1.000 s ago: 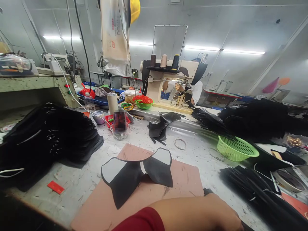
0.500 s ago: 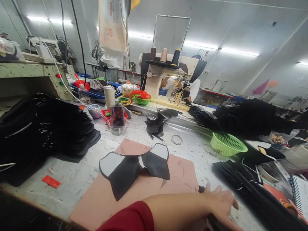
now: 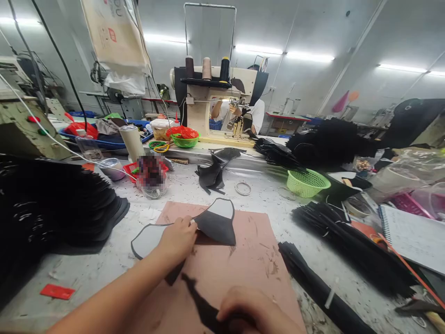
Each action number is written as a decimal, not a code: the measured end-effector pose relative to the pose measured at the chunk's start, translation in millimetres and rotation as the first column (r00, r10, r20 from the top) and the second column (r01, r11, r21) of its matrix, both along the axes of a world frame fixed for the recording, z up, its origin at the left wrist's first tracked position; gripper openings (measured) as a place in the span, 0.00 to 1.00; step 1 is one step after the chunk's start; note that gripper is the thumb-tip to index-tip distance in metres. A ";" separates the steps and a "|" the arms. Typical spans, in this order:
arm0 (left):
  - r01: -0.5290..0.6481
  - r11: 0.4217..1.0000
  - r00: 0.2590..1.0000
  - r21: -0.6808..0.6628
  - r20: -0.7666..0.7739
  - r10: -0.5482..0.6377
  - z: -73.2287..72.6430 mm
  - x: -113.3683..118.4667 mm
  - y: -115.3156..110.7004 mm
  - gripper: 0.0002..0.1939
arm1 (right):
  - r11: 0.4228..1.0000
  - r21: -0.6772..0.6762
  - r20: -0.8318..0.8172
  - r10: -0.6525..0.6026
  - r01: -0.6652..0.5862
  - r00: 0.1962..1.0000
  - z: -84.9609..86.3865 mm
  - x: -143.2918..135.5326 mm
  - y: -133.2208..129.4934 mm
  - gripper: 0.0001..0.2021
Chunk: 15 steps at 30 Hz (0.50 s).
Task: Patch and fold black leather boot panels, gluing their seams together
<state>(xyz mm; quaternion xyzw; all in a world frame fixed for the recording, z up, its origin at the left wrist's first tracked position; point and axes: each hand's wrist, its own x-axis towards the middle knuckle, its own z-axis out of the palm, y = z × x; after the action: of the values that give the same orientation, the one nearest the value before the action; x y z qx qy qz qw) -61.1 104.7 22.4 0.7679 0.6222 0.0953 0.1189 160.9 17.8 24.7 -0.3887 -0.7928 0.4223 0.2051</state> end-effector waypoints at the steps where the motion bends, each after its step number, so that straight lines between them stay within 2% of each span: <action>1: -0.041 0.999 0.998 -0.006 0.039 0.041 2.8 -8.5 4.1 0.14 | 0.997 -0.037 -0.033 0.062 -0.064 0.998 -0.3 -14.7 5.4 0.16; 4: -0.160 0.987 0.964 -0.035 0.210 0.164 18.0 -34.4 22.4 0.13 | 0.979 -0.082 -0.084 0.177 -0.184 0.981 -5.5 -47.1 15.7 0.18; 6: -0.230 0.970 0.902 -0.078 0.357 0.242 30.4 -49.7 34.6 0.13 | 0.986 -0.024 -0.025 0.165 -0.166 0.986 -12.7 -57.7 18.7 0.16; 9: -0.267 0.948 0.735 -0.173 0.599 0.317 45.6 -58.4 44.2 0.15 | 0.992 0.114 0.094 0.048 -0.059 0.994 -22.2 -63.0 19.3 0.14; 11: -0.249 0.941 0.585 -0.227 0.739 0.334 52.8 -51.2 44.8 0.15 | 0.988 0.150 0.064 -0.043 0.033 0.997 -24.1 -66.4 17.9 0.13; 13: -0.217 0.940 0.421 -0.265 0.843 0.335 58.4 -35.8 43.6 0.15 | 0.993 0.046 -0.078 -0.102 0.106 0.992 -23.9 -74.3 16.8 0.09; 14: -0.199 0.939 0.339 -0.279 0.880 0.333 60.8 -26.8 43.1 0.14 | 0.990 -0.085 -0.189 -0.130 0.116 0.973 -23.9 -80.4 17.0 0.08; 15: -0.181 0.938 0.258 -0.294 0.906 0.334 62.7 -17.9 43.2 0.14 | 0.963 -0.253 -0.318 -0.175 0.094 0.932 -24.5 -87.6 17.9 0.12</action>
<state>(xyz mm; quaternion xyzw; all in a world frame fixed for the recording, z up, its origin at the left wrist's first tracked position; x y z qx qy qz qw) -79.0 147.8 85.2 0.4419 0.5534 0.5047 0.4937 73.3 35.7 0.3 -0.3859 -0.6621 0.5576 0.3191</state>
